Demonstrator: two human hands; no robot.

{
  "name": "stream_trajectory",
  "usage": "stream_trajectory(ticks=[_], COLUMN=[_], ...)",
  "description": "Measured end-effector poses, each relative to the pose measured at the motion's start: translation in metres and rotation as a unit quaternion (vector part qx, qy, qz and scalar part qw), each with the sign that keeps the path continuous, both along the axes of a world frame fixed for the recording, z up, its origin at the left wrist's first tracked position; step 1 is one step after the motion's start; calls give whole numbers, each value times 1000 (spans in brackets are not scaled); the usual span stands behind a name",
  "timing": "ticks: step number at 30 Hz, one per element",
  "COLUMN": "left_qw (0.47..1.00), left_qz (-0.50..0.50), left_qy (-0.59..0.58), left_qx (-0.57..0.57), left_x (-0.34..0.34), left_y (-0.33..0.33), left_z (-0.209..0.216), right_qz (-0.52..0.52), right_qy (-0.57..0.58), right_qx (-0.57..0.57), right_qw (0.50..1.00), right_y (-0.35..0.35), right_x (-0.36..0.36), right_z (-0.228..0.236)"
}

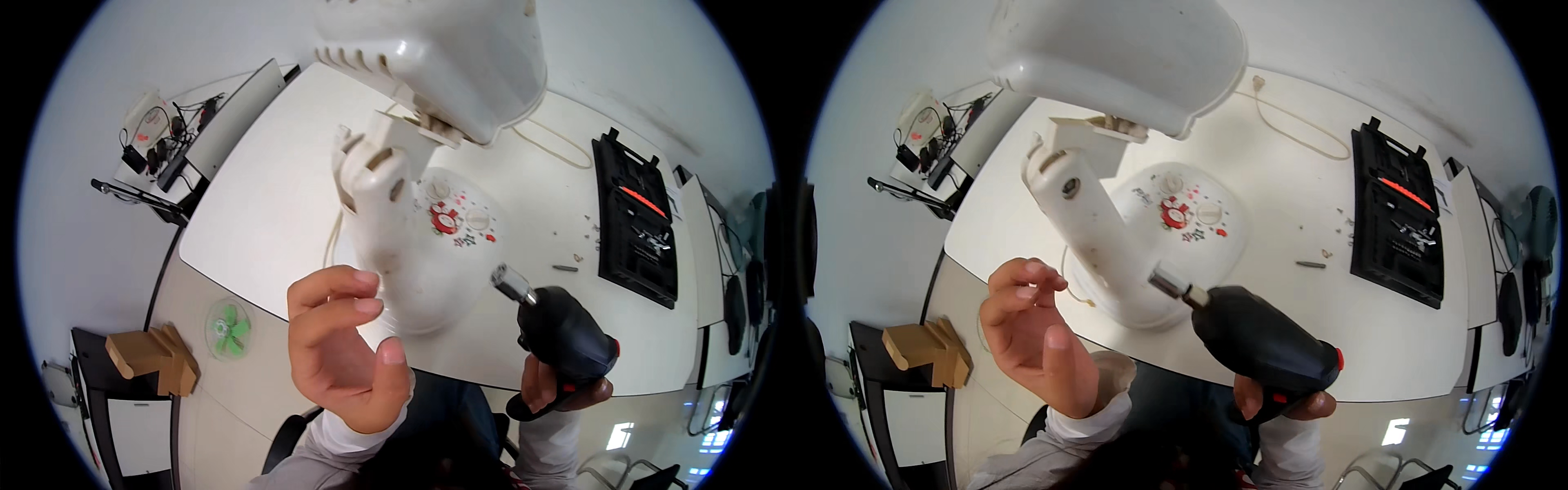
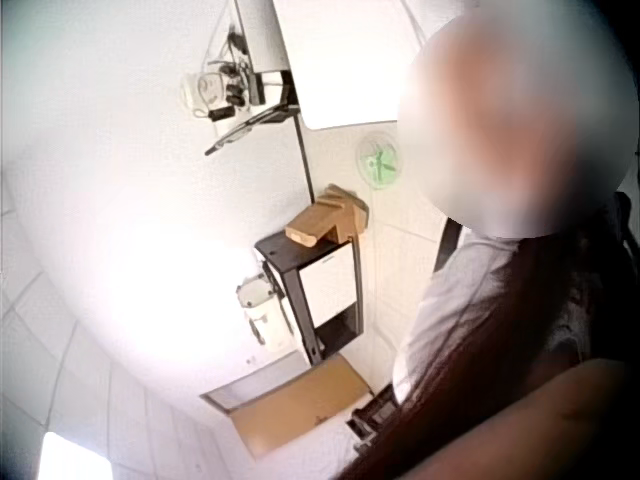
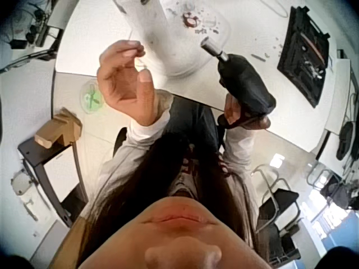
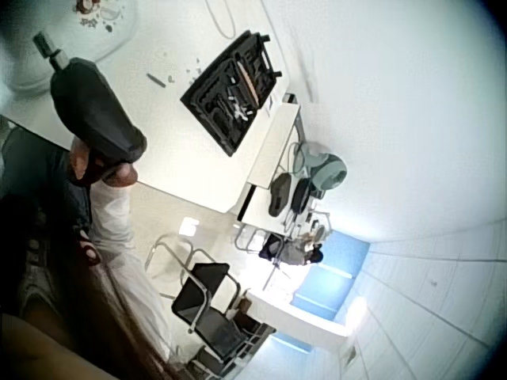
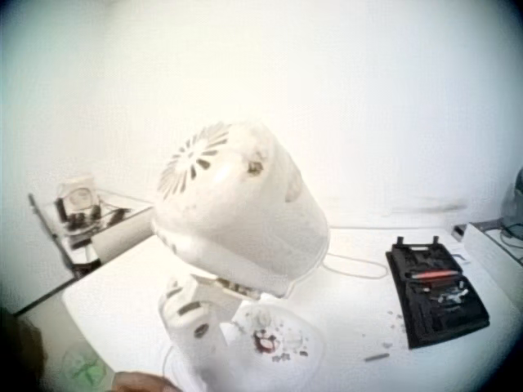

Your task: The person assembles a white desk fan by selecting bits from a toolkit, attaching them to a cordless electric screwdriver, and fastening screws into the fan's neck joint. The person handles the fan, screws, and tool throughout the process.

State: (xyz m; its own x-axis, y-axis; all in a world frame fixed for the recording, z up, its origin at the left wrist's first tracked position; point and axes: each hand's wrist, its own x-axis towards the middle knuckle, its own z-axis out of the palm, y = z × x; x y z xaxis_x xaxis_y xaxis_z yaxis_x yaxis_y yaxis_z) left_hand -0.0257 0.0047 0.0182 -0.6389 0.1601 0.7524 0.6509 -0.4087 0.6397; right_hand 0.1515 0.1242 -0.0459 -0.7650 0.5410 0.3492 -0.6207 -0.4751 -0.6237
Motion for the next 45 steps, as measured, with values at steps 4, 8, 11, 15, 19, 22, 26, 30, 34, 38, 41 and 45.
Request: stream_trajectory(ticks=[4, 8, 11, 15, 19, 22, 26, 30, 34, 38, 41, 45], left_qw=[996, 995, 995, 995, 995, 992, 987, 990, 992, 992, 988, 987], left_qz=[85, 74, 32, -16, -36, -89, -117, -109, -63, -47, -115, -113], left_qy=[6, -34, -55, -72, -68, -59, -67, -57, -71, -78, -63, -92], left_qx=[-34, -51, -73, -65, -69, -68, -82, -70, -88, -85, -79, -70], left_x=[-19, -35, -43, -52, -58, -61, -62, -62, -60, -58, -60, -57], left_y=[1, 15, 19, 29, 35, 35, 36, 38, 42, 45, 41, 43], left_z=[-3, -3, -2, 5, 13, 16, 18, 17, 21, 23, 25, 26], right_qz=[-28, -39, -16, -2, 7, 15, 14, -3, -7, 3, -7, -138], right_qy=[-88, -136, -182, -201, -210, -218, -232, -244, -274, -290, -301, -315], right_qx=[9, 2, 30, 23, 15, 10, -1, 2, 13, 35, 34, 95], right_qw=[996, 990, 983, 979, 978, 976, 973, 970, 961, 956, 953, 934], right_y=[-4, -5, 0, 1, 1, 2, 1, -2, -1, 2, 2, -7], right_x=[-17, -25, -32, -38, -40, -40, -38, -36, -35, -32, -33, -45], right_z=[25, 47, 58, 63, 66, 68, 76, 88, 101, 108, 112, 115])
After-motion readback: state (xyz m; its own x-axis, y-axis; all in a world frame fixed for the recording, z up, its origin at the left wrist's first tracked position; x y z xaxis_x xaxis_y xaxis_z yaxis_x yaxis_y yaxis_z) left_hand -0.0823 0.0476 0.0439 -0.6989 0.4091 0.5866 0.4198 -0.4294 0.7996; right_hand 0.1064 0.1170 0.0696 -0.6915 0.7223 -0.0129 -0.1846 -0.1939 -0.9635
